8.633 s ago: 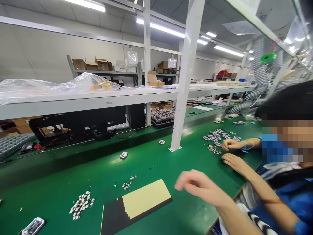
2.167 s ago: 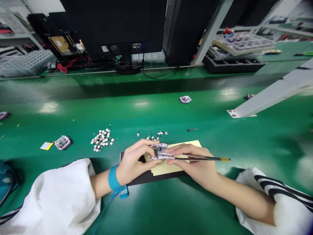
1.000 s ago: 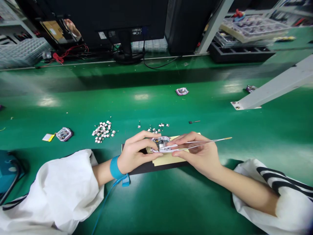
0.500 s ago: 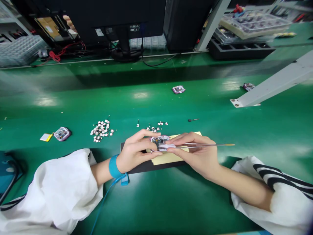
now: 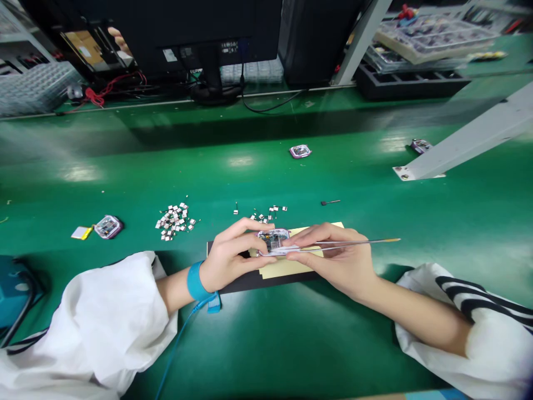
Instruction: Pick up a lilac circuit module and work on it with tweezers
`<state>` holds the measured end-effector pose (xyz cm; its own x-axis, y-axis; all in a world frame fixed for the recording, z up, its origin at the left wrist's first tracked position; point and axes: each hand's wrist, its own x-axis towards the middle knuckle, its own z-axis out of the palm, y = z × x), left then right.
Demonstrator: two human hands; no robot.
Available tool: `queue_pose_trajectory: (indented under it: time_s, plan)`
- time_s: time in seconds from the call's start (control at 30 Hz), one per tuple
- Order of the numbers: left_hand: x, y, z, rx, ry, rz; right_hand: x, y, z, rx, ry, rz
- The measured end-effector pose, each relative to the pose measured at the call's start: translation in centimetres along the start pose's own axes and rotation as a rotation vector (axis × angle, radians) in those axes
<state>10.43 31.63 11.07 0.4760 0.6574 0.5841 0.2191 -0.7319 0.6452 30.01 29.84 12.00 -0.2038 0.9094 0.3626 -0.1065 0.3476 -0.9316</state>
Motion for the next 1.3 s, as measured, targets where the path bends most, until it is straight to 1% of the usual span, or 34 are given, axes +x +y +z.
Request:
queue_pose_trajectory:
  time_s: [0.37, 0.43, 0.53, 0.6, 0.7, 0.87, 1.1, 1.3]
  plan:
    - [0.0, 0.0, 0.1, -0.107, -0.015, 0.054, -0.6, -0.1, 1.2, 0.015, 0.115, -0.011]
    - [0.0, 0.1, 0.0, -0.102, -0.013, 0.063, -0.7, -0.1, 1.3, 0.023, 0.128, -0.010]
    - [0.0, 0.2, -0.1, -0.033, 0.003, 0.052, -0.7, -0.2, 1.4, 0.045, 0.132, -0.010]
    - [0.0, 0.2, -0.2, -0.012, 0.021, 0.047, -0.6, -0.3, 1.2, 0.064, 0.116, -0.023]
    - [0.1, 0.3, -0.2, -0.044, 0.055, 0.050, -0.5, -0.4, 0.9, 0.077, 0.070, -0.061]
    - [0.1, 0.3, -0.3, -0.075, 0.095, 0.052, -0.7, -0.6, 0.3, 0.041, -0.021, -0.131]
    - [0.0, 0.1, -0.2, -0.091, 0.090, 0.030, -0.8, -0.5, 0.0, -0.020, -0.103, -0.198]
    - [0.0, 0.0, -0.1, -0.104, 0.068, 0.037, -0.6, -0.4, 0.1, -0.040, -0.118, -0.223]
